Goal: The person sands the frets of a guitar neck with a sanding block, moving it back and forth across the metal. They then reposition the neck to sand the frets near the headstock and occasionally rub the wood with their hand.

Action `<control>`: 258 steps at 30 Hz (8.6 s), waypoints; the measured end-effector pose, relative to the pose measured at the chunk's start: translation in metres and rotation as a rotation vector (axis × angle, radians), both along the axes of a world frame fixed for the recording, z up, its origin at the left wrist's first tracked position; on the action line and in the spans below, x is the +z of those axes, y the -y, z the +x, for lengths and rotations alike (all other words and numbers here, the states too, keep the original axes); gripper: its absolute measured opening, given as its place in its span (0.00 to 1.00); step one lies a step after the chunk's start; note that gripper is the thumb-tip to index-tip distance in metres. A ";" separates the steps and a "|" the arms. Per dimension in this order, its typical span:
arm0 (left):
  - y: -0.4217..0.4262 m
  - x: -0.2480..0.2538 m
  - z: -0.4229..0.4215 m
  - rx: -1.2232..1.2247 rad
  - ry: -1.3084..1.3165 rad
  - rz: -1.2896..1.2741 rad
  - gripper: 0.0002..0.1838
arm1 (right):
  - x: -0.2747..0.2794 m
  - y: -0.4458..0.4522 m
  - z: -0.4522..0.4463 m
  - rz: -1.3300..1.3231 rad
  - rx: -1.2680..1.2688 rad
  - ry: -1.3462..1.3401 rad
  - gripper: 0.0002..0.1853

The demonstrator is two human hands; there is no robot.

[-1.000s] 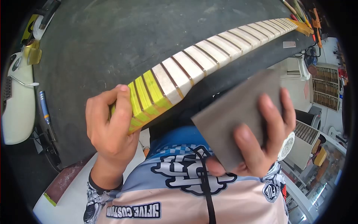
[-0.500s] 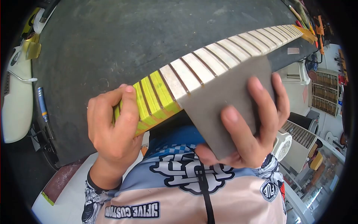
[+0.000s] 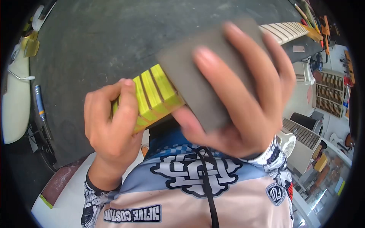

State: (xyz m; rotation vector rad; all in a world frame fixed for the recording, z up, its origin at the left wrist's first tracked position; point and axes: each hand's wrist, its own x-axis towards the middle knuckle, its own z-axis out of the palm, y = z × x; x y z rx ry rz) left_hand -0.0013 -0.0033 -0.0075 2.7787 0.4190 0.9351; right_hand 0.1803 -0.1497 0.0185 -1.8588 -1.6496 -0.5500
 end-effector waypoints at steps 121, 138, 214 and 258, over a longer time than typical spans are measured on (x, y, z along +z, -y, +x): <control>0.005 0.008 -0.001 0.044 -0.059 -0.072 0.28 | -0.018 -0.014 0.004 0.213 -0.001 -0.007 0.26; 0.003 0.009 -0.002 0.033 -0.075 -0.073 0.31 | -0.041 0.053 -0.019 0.232 -0.059 0.068 0.37; 0.002 0.006 -0.001 0.013 -0.036 -0.057 0.32 | -0.006 0.050 -0.014 -0.001 -0.058 0.062 0.35; 0.003 0.005 0.000 0.027 -0.026 -0.046 0.31 | -0.018 -0.029 0.010 0.182 -0.014 0.028 0.25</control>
